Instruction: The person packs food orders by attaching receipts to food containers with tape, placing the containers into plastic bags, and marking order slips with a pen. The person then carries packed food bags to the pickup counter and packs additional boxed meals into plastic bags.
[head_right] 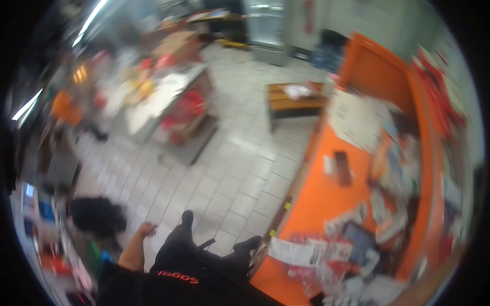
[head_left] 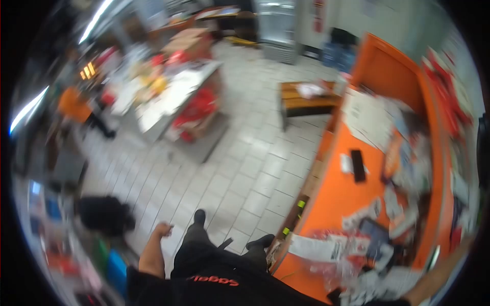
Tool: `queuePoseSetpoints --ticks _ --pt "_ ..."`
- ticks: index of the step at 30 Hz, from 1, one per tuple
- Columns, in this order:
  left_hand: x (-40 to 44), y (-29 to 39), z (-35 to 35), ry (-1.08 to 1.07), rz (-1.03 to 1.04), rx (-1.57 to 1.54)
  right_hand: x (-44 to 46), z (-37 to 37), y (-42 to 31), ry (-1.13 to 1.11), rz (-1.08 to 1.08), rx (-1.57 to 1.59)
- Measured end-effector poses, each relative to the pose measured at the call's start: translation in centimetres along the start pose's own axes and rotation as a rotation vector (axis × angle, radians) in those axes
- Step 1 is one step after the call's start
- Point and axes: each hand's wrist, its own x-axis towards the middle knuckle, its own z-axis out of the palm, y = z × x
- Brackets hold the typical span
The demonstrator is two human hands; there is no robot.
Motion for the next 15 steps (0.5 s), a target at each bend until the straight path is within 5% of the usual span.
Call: queuePoseSetpoints --ticks 4,6,10,15 --pt "-4.4 1.0 0.3 -0.118 -0.092 -0.194 -12.8 -2.0 -18.3 0.156 -0.268 0.5" --pt "-3.5 -0.3 0.2 -0.16 -0.12 -0.248 -23.7 -6.8 -27.9 0.005 -0.402 0.819" --pt "1.1 -5.0 -0.9 -0.189 -0.144 -0.32 -47.2 -17.7 -45.8 -0.675 -0.693 1.285" --pt "11.8 -12.1 -6.3 -0.219 -0.13 -0.408 -74.2 -25.6 -60.9 -1.532 -1.028 1.296"
